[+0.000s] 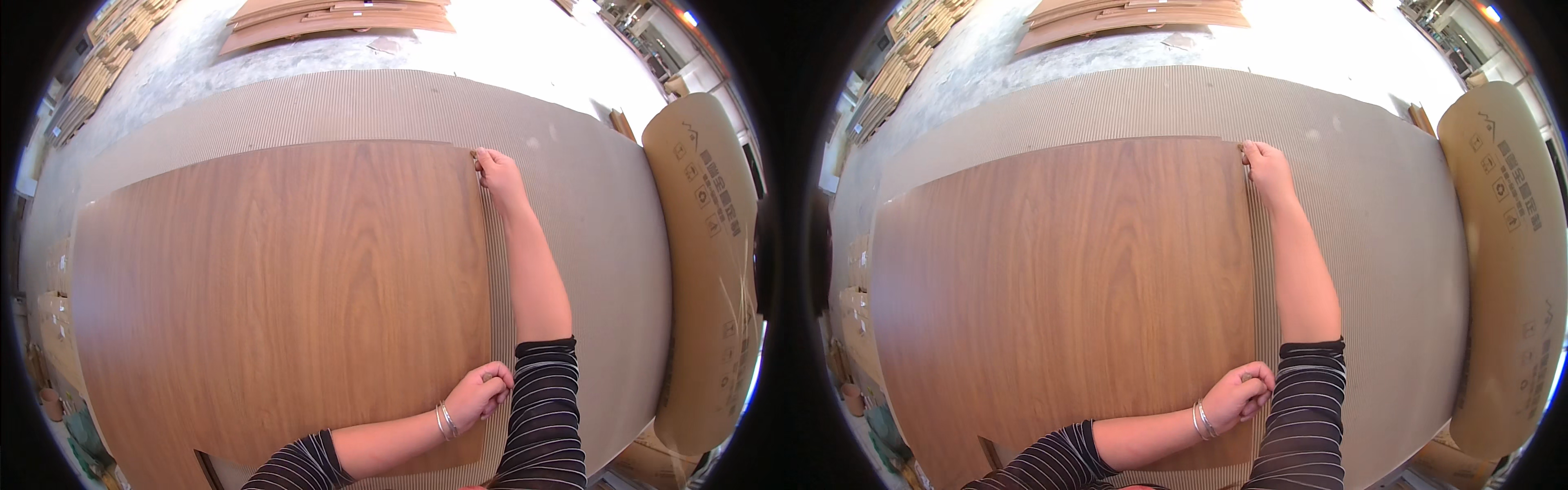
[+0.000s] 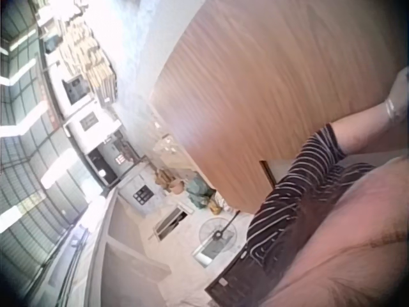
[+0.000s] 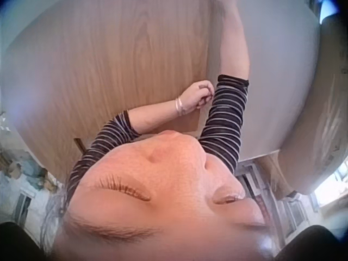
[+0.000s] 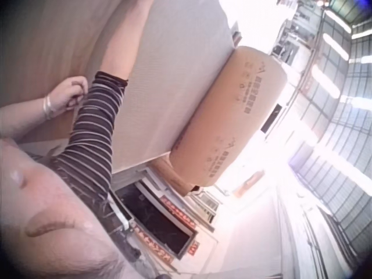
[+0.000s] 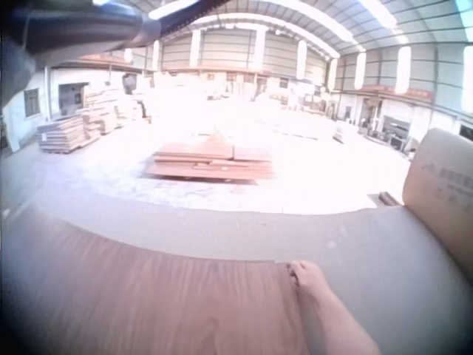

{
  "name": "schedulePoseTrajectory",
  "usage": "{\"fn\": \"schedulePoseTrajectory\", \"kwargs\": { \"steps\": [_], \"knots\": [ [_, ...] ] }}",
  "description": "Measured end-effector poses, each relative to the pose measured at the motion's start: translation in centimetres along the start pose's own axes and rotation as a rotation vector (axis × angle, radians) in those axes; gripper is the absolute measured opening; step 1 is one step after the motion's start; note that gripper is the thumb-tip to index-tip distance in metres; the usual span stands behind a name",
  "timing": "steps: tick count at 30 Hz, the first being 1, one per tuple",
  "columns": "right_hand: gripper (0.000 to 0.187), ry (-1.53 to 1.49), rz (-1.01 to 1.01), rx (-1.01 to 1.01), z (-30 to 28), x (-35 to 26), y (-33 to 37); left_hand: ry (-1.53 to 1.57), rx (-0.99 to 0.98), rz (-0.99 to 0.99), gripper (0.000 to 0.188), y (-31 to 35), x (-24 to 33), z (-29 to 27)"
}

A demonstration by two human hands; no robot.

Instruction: The person picks up a small cylindrical marker from a container and uses it to draw lines along the edges of a large wooden panel resting on a ribbed mat. They reposition the panel and continue marking along different edges.

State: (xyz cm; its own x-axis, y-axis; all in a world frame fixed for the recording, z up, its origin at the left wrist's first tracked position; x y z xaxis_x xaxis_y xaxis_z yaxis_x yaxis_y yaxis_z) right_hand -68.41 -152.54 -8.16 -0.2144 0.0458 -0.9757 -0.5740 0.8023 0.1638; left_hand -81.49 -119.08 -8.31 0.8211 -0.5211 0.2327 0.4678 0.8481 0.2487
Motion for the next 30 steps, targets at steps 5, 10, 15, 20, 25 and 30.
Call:
{"fn": "schedulePoseTrajectory", "kwargs": {
  "steps": [5, 10, 15, 20, 25, 30],
  "knots": [
    [0.026, -0.182, 0.044, -0.044, 0.7, 0.7, 0.2, -0.002, 0.010, -0.003, 0.005, 0.2, 0.1, -0.1],
    [0.024, -0.286, 0.036, -0.056, 0.2, 1.1, -0.5, -0.004, 0.000, -0.001, 0.005, -0.2, -0.4, -0.1],
    [0.025, -0.382, 0.105, -0.104, 1.0, 2.4, 0.2, 0.009, 0.009, 0.014, 0.004, 0.0, -0.1, 0.0],
    [0.028, -0.534, 0.113, 0.020, 0.2, 2.8, -0.4, 0.030, 0.002, 0.017, 0.007, 0.0, 0.0, -0.1],
    [0.034, -0.328, 0.184, -0.007, 1.4, 1.6, -1.6, 0.077, 0.025, 0.027, 0.005, -0.4, -0.4, -0.3],
    [0.034, -0.353, 0.115, 0.022, 1.2, 1.8, -0.6, 0.054, -0.010, 0.006, 0.004, -0.6, -0.7, -0.1]
  ]
}}
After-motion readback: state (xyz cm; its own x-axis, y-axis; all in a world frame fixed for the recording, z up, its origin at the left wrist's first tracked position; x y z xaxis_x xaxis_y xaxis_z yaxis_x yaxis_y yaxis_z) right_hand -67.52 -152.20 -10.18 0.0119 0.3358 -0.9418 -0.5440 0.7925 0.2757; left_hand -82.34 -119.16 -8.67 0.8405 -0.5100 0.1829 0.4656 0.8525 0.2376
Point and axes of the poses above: each hand's wrist, its own y-axis away from the middle knuckle, its own z-axis out of the palm, x = y × z, the point moved 9 cm from there along -y, towards the middle knuckle, and after that the axes turned 10 degrees about -x, right-handed, at the moved point
